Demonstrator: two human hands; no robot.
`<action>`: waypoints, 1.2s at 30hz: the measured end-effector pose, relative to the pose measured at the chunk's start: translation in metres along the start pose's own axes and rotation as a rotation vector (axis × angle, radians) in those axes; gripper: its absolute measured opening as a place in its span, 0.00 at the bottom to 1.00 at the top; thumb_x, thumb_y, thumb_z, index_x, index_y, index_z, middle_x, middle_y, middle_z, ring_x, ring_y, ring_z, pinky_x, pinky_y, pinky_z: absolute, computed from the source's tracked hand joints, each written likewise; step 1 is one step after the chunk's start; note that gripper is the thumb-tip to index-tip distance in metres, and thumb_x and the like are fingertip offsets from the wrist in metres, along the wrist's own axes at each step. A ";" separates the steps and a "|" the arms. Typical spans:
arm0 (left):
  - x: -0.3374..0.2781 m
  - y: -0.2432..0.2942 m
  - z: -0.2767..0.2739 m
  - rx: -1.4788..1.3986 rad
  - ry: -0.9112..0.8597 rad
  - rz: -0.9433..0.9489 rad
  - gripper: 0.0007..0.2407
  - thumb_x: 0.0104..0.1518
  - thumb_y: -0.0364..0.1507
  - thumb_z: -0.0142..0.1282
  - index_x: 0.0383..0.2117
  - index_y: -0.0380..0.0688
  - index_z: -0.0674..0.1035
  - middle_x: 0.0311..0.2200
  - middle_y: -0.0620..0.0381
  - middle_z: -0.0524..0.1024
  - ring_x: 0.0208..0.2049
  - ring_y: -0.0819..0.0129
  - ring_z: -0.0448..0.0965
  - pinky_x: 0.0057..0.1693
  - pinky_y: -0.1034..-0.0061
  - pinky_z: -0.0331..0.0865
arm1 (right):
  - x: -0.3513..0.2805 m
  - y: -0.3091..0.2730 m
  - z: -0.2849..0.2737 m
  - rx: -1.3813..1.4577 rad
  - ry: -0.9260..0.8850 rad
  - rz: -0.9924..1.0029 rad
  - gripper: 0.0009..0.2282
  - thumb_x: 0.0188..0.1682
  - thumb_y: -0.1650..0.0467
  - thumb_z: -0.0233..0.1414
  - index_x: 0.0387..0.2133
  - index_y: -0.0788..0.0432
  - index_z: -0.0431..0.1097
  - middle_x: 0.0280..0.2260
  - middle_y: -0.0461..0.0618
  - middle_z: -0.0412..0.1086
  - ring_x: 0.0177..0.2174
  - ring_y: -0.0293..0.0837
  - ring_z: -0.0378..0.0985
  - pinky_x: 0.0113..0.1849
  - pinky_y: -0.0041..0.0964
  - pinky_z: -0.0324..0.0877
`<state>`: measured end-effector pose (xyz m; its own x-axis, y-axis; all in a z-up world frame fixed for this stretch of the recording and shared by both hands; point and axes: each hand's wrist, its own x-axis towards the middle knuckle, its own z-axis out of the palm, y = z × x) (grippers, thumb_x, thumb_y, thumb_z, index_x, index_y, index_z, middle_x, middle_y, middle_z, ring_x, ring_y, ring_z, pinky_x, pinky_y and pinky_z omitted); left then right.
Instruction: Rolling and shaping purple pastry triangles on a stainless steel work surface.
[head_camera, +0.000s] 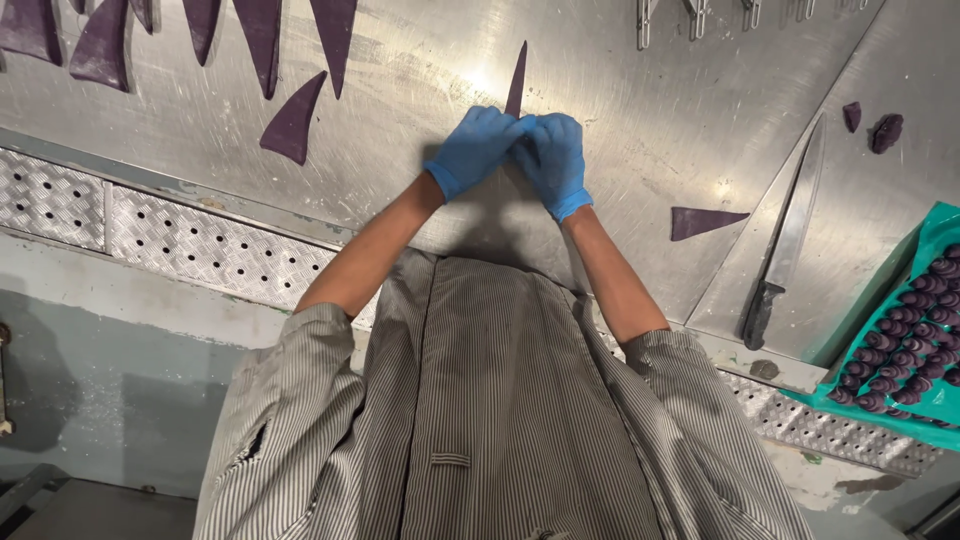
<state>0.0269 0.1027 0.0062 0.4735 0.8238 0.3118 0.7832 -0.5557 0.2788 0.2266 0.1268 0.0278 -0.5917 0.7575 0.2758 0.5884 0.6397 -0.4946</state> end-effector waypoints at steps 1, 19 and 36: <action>0.005 0.004 -0.007 0.001 0.001 0.003 0.22 0.59 0.26 0.65 0.61 0.43 0.75 0.40 0.58 0.74 0.41 0.62 0.74 0.55 0.68 0.68 | -0.001 -0.007 -0.003 -0.001 0.003 0.000 0.12 0.49 0.69 0.64 0.44 0.52 0.71 0.41 0.46 0.67 0.44 0.51 0.70 0.50 0.46 0.64; 0.013 0.109 -0.107 -2.221 0.192 -0.828 0.14 0.65 0.31 0.54 0.53 0.38 0.77 0.47 0.60 0.78 0.47 0.76 0.78 0.54 0.76 0.74 | -0.006 -0.053 -0.122 0.930 -0.108 0.367 0.26 0.53 0.77 0.54 0.68 0.60 0.61 0.37 0.40 0.59 0.35 0.31 0.62 0.41 0.24 0.63; 0.019 0.161 -0.129 -1.943 0.100 -0.684 0.19 0.63 0.23 0.57 0.59 0.28 0.72 0.43 0.50 0.80 0.42 0.69 0.79 0.54 0.75 0.74 | -0.044 -0.085 -0.190 0.996 -0.029 0.391 0.29 0.49 0.75 0.57 0.67 0.62 0.62 0.37 0.39 0.61 0.35 0.30 0.64 0.41 0.24 0.63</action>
<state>0.1098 0.0143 0.1744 0.2814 0.9342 -0.2191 -0.6047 0.3499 0.7155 0.3072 0.0639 0.2141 -0.4800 0.8752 -0.0609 0.0333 -0.0512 -0.9981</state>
